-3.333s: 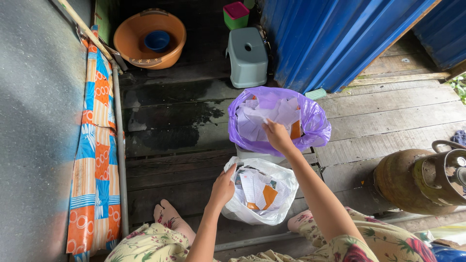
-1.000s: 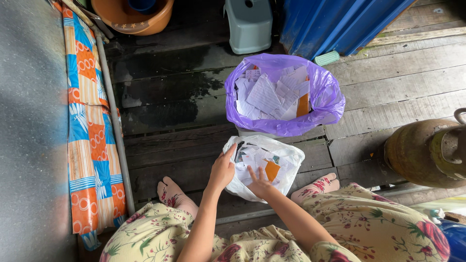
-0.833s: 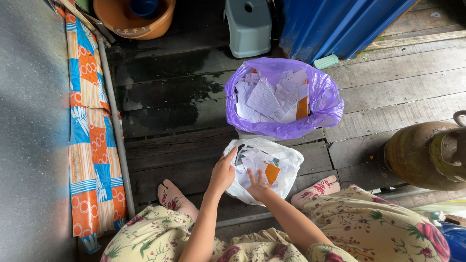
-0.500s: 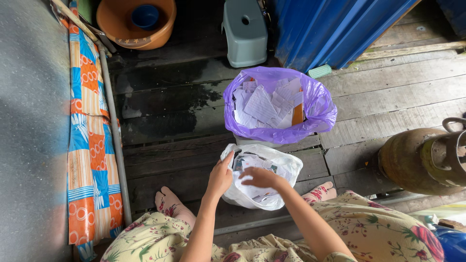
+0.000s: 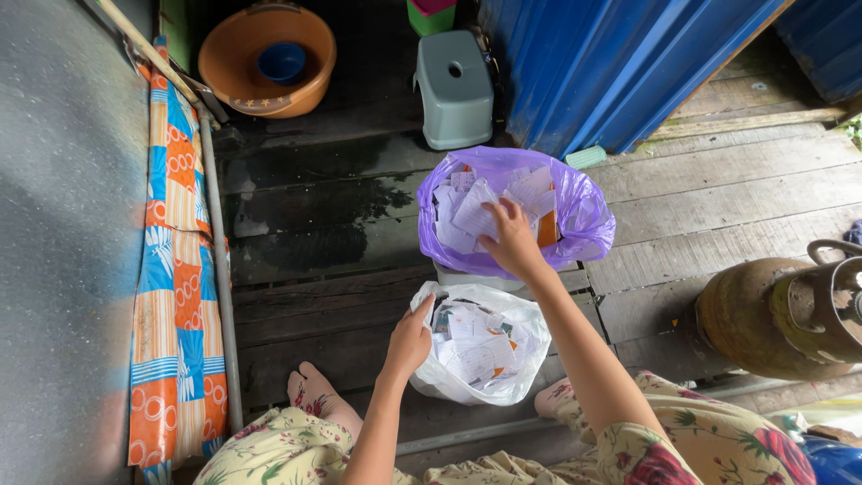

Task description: The person transfers paper scraps and small cardboard pieces from a purple plastic bag into a white plastic bag. They handle the items one by one, moving them between the two bags on a wooden floor.

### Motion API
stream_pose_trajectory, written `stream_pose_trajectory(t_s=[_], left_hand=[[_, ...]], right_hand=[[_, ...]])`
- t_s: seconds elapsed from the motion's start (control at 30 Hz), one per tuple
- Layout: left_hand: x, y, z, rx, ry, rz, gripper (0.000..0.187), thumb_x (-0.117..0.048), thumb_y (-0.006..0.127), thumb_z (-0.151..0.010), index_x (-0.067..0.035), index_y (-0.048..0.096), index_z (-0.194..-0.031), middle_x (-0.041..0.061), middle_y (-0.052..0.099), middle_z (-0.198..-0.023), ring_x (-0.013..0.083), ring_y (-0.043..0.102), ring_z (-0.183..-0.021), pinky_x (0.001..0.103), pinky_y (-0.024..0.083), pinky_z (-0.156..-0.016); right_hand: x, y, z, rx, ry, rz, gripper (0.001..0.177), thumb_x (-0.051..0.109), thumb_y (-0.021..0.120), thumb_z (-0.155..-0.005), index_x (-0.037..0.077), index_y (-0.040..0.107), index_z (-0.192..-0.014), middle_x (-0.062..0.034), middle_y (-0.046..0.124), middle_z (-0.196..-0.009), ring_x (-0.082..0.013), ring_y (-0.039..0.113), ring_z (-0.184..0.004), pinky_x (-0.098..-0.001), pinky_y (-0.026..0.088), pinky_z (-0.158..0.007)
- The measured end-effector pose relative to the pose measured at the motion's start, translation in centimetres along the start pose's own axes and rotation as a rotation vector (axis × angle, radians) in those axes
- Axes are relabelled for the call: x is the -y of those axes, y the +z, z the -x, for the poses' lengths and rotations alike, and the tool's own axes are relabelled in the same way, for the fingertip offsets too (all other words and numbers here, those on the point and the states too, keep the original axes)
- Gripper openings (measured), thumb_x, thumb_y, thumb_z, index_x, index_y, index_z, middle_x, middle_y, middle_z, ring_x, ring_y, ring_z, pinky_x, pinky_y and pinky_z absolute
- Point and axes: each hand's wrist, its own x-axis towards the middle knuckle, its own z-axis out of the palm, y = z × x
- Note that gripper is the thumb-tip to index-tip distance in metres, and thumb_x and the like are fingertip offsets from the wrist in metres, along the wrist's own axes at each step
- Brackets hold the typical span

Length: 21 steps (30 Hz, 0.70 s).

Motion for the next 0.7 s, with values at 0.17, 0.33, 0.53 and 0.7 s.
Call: stream_pose_trajectory(t_s=[0.17,0.33,0.53,0.7], left_hand=[[-0.2,-0.1,0.0,-0.001,0.006,0.022,0.066,0.004,0.045,-0.086,-0.018,0.053,-0.147,0.025,0.058,-0.140,0.0421,0.057,-0.127,0.046,0.047,-0.105],[-0.3,-0.1,-0.1,0.004,0.001,0.034,0.066,0.005,0.045,-0.086,-0.018,0.053,-0.147,0.024,0.057,-0.141,0.0417,0.057,-0.128,0.045,0.047,-0.106],[-0.7,-0.3,0.1,0.011,-0.018,0.041,0.065,0.005,0.045,-0.087,-0.018,0.053,-0.148,0.023,0.057,-0.143,0.0406,0.056,-0.130,0.045,0.047,-0.107],[-0.8,-0.5,0.2,0.008,-0.021,0.052,0.065,0.005,0.045,-0.087,-0.018,0.053,-0.147,0.022,0.057,-0.144,0.0405,0.056,-0.130,0.045,0.047,-0.107]], right_hand=[[-0.7,3.1,-0.4,0.136,0.073,0.175,0.087,0.027,0.085,-0.075,0.020,0.042,-0.150,-0.0294,0.024,-0.158,-0.0503,0.033,-0.140,-0.0533,0.039,-0.110],[-0.2,4.0,-0.5,0.117,0.117,0.371,0.078,0.030,0.081,-0.081,0.021,0.044,-0.149,-0.0205,0.039,-0.153,-0.0406,0.043,-0.136,-0.0533,0.042,-0.105],[-0.1,4.5,-0.5,0.059,0.096,0.438,0.062,0.026,0.072,-0.088,0.019,0.050,-0.145,-0.0162,0.048,-0.145,-0.0366,0.049,-0.130,-0.0516,0.045,-0.099],[-0.9,5.2,-0.5,-0.003,0.089,0.420,0.043,0.017,0.057,-0.098,0.018,0.055,-0.140,-0.0132,0.056,-0.141,-0.0347,0.055,-0.125,-0.0512,0.047,-0.097]])
